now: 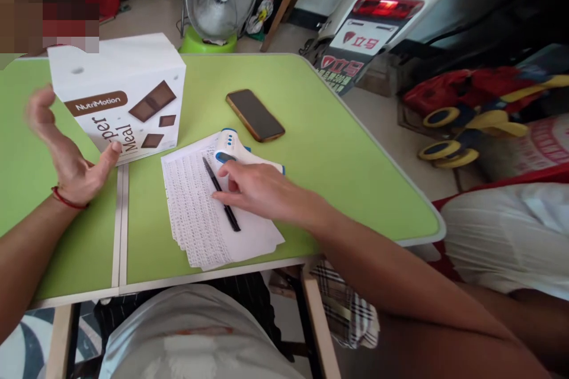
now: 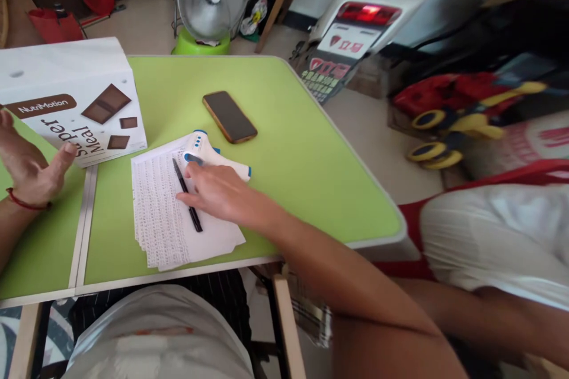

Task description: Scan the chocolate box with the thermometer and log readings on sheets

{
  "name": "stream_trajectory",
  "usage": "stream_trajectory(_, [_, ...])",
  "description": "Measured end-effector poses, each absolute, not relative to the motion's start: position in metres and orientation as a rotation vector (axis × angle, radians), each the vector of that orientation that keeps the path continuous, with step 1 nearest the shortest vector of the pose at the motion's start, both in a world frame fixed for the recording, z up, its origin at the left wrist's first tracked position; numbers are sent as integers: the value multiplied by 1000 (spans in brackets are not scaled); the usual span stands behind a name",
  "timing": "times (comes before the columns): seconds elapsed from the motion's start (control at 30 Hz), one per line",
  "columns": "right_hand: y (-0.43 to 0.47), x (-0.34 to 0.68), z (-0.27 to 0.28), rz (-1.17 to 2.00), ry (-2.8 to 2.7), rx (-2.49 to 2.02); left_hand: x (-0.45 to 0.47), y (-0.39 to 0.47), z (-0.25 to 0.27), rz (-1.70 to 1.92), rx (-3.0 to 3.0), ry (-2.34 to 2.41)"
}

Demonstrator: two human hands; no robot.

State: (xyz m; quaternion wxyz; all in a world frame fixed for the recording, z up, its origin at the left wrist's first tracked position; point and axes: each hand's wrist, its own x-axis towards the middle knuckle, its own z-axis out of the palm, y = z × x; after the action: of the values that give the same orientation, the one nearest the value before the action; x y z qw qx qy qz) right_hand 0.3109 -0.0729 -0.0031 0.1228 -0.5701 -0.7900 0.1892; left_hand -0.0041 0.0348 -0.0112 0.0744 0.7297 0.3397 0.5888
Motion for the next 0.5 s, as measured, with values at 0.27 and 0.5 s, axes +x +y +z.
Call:
stream_trajectory(0.27, [-53, 301, -12, 628, -2073, -1195, 15, 7, -5, 2138, 2696, 467])
stream_trajectory(0.5, [-64, 289, -30, 927, -1660, -1017, 33, -26, -4, 991, 2732, 562])
